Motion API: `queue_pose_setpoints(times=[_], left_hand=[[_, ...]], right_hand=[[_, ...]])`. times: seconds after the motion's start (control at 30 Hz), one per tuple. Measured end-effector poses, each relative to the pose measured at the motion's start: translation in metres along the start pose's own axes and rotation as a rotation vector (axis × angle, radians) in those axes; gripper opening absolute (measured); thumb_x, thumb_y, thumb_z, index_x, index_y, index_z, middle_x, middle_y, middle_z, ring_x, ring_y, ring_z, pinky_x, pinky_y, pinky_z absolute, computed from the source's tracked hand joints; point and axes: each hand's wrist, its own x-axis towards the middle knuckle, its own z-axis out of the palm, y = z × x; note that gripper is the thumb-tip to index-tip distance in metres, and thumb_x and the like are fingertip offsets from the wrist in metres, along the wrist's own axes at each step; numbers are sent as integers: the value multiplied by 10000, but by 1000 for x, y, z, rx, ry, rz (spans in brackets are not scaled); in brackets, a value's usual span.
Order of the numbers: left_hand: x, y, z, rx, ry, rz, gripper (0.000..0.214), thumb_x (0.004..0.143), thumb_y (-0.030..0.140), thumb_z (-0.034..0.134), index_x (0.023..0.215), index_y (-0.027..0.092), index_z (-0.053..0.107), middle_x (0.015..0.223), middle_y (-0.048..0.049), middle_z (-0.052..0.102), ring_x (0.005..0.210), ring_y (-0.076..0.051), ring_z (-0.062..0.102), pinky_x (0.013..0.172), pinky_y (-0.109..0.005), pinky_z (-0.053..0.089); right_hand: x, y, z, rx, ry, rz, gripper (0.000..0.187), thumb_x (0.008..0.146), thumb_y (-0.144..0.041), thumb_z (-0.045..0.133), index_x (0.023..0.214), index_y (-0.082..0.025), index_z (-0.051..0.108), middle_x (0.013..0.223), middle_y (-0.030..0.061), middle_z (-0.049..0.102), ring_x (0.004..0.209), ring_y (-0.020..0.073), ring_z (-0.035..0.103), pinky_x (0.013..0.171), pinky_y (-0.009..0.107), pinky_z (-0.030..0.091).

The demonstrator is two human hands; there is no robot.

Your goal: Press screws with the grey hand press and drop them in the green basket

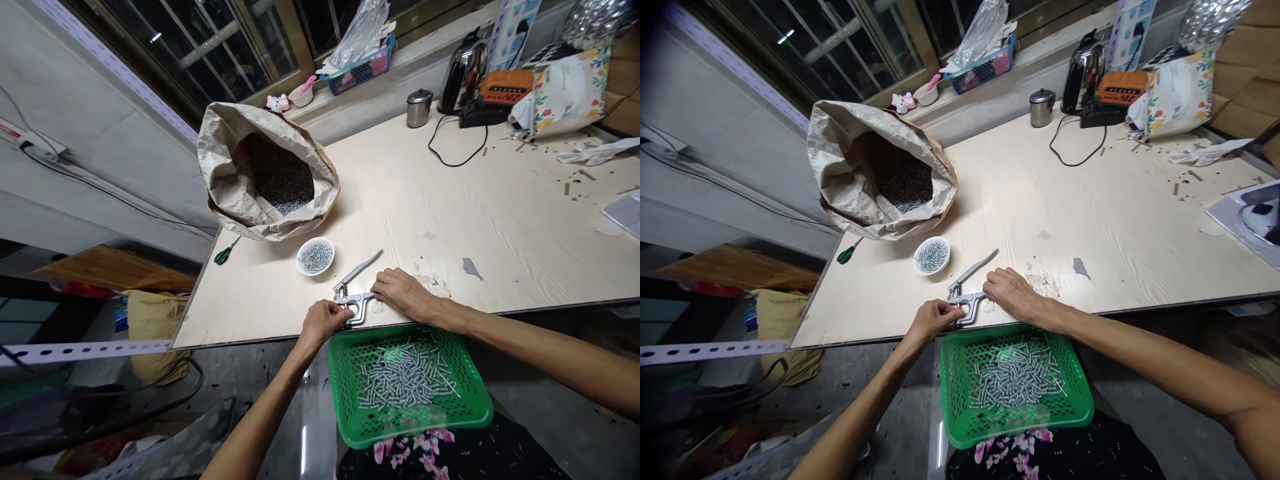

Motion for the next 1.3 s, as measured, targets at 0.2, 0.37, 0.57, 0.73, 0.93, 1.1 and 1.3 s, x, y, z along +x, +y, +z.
queue_pose_setpoints(times=[0.2,0.37,0.57,0.73,0.93,1.1,1.3], left_hand=[[12,8,-1,93,14,-97,291,729,327,609,499,152,579,459,18,479,491,-119,435,513,-248,268],[1,6,-26,632,364,131,239,842,145,458,736,149,673,879,-103,632,877,-214,571,619,-261,363],[-53,18,-29,459,-27,389,204,887,279,521,836,220,710,838,-47,636,777,-172,597,659,-268,412],[-28,31,-45,498,145,363,186,885,277,539,901,227,718,881,-55,657,855,-193,583,665,-269,404],[63,27,-73,494,406,188,222,894,239,498,903,193,714,949,-57,669,851,-182,591,650,-252,372],[84,30,-61,555,396,258,192,868,251,531,880,198,716,965,-59,661,888,-193,591,664,-254,377],[87,30,-60,637,345,298,250,902,198,453,843,153,692,928,-89,646,828,-195,593,666,-271,378]], right_hand=[[13,4,13,-76,107,9,147,924,-160,486,829,-169,597,820,46,572,794,185,447,691,303,311],[12,8,15,-91,131,-41,155,930,-158,478,815,-173,581,805,35,577,774,178,447,688,303,289],[9,7,18,-50,173,-6,145,921,-149,489,812,-178,580,801,28,582,765,177,456,677,300,299],[8,4,19,-72,215,0,166,920,-140,469,816,-187,588,787,33,583,765,184,466,663,307,298],[8,4,20,-91,226,-4,186,923,-124,451,809,-195,580,781,29,578,758,182,471,664,306,304],[9,3,21,-117,225,0,170,912,-119,478,795,-191,578,785,28,579,759,186,472,670,311,320],[9,1,22,-146,223,3,162,895,-100,491,784,-186,571,800,35,578,756,190,469,664,320,332]])
